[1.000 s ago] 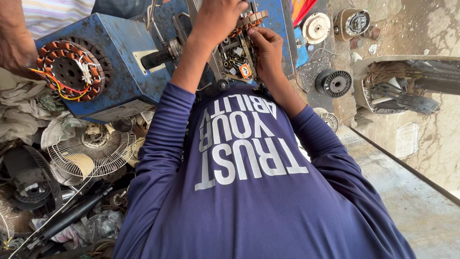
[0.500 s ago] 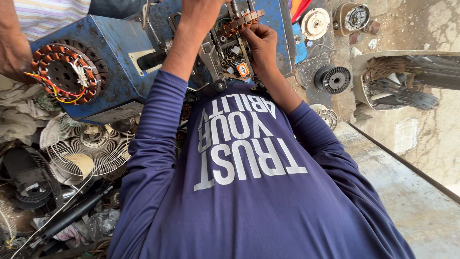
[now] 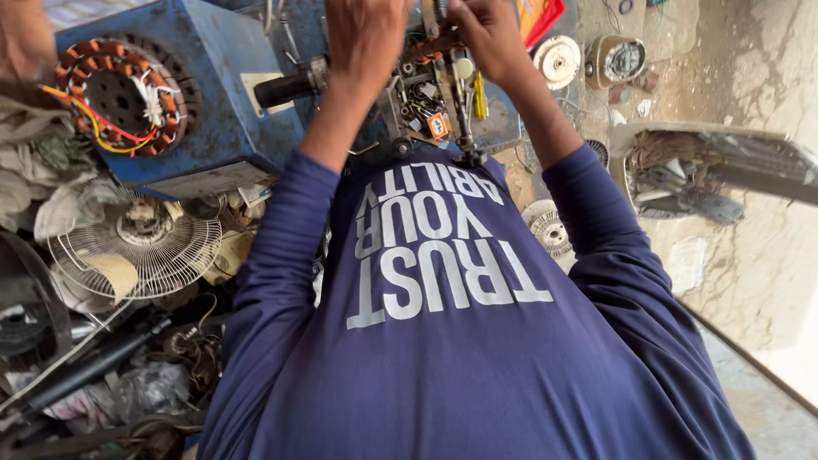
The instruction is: The person operates a blue winding machine to wind copper wire onto a motor stator. They adjust the machine's lever and handle the stator throughout the process. The person then uses a yellow-handled tool to work on the wound stator before removing it from the machine.
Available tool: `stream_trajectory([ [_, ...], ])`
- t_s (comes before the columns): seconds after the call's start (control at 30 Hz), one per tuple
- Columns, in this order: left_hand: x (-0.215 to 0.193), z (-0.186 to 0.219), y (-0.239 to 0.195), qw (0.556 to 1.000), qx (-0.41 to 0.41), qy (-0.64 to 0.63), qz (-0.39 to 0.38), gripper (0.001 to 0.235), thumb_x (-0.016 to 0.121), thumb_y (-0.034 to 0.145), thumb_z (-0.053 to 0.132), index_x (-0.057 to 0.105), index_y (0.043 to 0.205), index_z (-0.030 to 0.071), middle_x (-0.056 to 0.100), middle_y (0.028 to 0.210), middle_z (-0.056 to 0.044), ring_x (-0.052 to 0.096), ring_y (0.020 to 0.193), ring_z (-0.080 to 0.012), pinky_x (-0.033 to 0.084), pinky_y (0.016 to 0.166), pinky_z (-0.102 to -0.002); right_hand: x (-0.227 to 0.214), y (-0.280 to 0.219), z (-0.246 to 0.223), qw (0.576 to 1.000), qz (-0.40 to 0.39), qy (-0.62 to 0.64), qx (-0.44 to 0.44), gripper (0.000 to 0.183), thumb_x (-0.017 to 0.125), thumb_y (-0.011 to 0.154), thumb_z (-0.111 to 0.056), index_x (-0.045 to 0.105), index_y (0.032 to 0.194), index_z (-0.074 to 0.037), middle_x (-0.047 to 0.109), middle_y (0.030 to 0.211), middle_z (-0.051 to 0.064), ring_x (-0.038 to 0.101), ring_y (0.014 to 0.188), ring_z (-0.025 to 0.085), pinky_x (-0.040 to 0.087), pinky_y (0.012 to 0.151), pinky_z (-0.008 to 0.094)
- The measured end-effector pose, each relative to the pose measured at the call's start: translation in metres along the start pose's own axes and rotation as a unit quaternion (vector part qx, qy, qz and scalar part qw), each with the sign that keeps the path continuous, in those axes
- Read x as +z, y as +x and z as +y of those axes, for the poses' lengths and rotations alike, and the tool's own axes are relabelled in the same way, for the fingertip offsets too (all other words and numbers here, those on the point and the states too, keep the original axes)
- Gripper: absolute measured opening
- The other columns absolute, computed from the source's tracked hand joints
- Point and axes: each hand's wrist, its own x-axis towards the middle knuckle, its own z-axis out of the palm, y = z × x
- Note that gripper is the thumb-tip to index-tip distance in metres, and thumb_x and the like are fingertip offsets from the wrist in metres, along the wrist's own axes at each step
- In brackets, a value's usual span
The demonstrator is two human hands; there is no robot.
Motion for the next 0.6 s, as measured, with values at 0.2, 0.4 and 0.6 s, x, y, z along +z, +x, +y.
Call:
stream_trajectory([
  [0.2, -0.083, 0.07, -0.024, 0.911, -0.143, -0.348, -0.168, 0.026, 0.081, 0.09, 0.02, 0.075, 0.107, 0.002, 0.067, 0.098, -0.012, 0.066, 0.089, -0.0236, 0.049, 0.081, -0.041, -0.004, 0.002, 0.044, 0.986, -0.065, 0.152, 0.023, 0.027, 0.06, 0.115, -0.023, 0.069, 0.107, 0.002, 0.074, 0.096, 0.004, 0.072, 0.088, 0.011, 0.059, 0.08, 0.029],
  [0.4, -0.081, 0.087, -0.033, 0.95, 0.001, -0.151, -0.275, 0.031, 0.069, 0.087, 0.009, 0.075, 0.117, 0.005, 0.068, 0.111, -0.008, 0.064, 0.103, -0.0242, 0.043, 0.09, -0.042, 0.003, -0.004, 0.03, 0.996, 0.034, 0.082, 0.017, 0.022, 0.074, 0.106, -0.02, 0.067, 0.108, 0.0, 0.074, 0.096, 0.006, 0.073, 0.088, 0.015, 0.06, 0.078, 0.032],
  [0.6, -0.081, 0.085, -0.026, 0.948, 0.036, -0.125, -0.291, 0.024, 0.068, 0.081, 0.014, 0.078, 0.102, 0.006, 0.069, 0.1, -0.009, 0.061, 0.097, -0.0268, 0.041, 0.083, -0.045, 0.027, -0.071, -0.024, 0.893, 0.152, -0.34, -0.25, 0.019, 0.079, 0.09, -0.005, 0.074, 0.109, -0.006, 0.06, 0.098, 0.012, 0.059, 0.088, 0.033, 0.046, 0.07, 0.044],
])
